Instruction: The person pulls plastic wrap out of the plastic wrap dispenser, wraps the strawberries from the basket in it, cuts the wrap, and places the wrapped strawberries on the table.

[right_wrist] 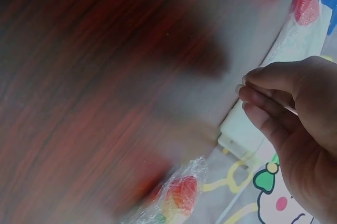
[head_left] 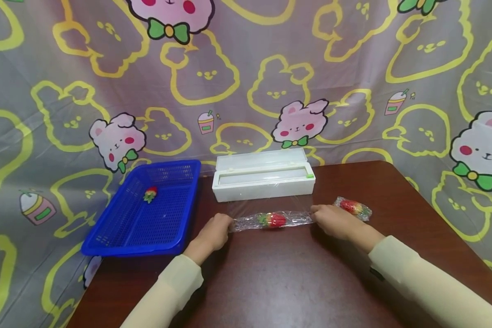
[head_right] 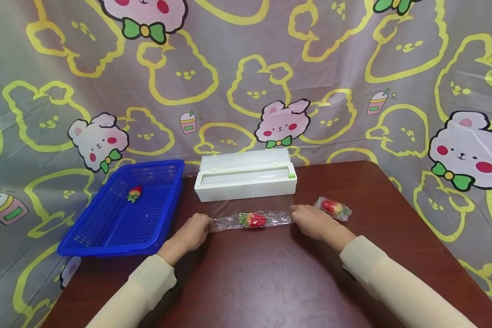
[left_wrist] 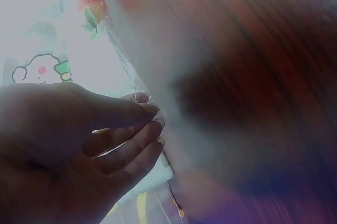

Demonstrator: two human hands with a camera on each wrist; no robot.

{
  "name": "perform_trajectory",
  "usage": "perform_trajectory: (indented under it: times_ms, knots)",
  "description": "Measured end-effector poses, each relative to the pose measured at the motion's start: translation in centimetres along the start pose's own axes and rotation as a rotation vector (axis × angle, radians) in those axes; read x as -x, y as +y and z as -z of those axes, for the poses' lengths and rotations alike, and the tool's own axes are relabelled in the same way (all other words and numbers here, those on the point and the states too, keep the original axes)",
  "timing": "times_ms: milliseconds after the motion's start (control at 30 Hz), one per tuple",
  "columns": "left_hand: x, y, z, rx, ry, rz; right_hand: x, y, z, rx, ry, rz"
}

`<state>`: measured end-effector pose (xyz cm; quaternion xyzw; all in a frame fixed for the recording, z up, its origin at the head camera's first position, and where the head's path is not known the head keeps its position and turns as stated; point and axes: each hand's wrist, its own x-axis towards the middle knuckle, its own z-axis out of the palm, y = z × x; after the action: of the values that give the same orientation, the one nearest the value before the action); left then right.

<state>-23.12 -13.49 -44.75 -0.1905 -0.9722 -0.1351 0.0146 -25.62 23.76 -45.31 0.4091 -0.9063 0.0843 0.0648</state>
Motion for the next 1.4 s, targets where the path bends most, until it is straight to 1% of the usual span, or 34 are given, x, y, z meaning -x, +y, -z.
perform_trajectory:
  times_ms: [100, 267, 500, 667, 733, 900, 967, 1067, 1200, 1267, 1400]
  knots:
    - [0.2, 0.0, 0.1, -0.001, 0.007, -0.014, 0.0, -0.2, 0.0, 0.01, 0.002, 0.013]
    - [0.5, 0.2, 0.3, 0.012, 0.026, -0.038, 0.3, -0.2, -0.2, 0.014, 0.002, 0.009]
    - [1.2, 0.3, 0.3, 0.014, 0.016, -0.066, 1.1, -0.8, -0.4, 0.035, -0.017, 0.037]
    - [1.9, 0.3, 0.4, 0.014, 0.025, -0.097, 1.5, -1.1, -0.4, 0.005, 0.013, 0.039]
    - [2.3, 0.4, 0.5, 0.011, 0.018, -0.102, 1.7, -1.3, -0.3, -0.009, 0.017, 0.038]
    - [3.2, 0.5, 0.5, 0.023, -0.026, -0.099, 2.6, -1.5, -0.2, -0.033, 0.001, 0.029]
    - [3.5, 0.5, 0.5, 0.026, -0.031, -0.113, 2.9, -1.6, -0.2, -0.037, -0.002, 0.027]
    - [3.9, 0.3, 0.3, 0.011, -0.022, -0.137, 3.2, -1.7, -0.3, -0.023, 0.0, 0.006]
    - [4.1, -0.1, 0.2, 0.005, -0.018, -0.123, 3.1, -2.0, -0.6, -0.009, 0.009, -0.024]
    - [4.0, -0.2, 0.0, 0.008, -0.013, -0.121, 2.9, -2.0, -0.7, -0.005, 0.026, -0.017]
    - [3.9, -0.6, -0.1, 0.032, 0.035, -0.164, 2.6, -1.9, -1.0, -0.011, 0.063, 0.011]
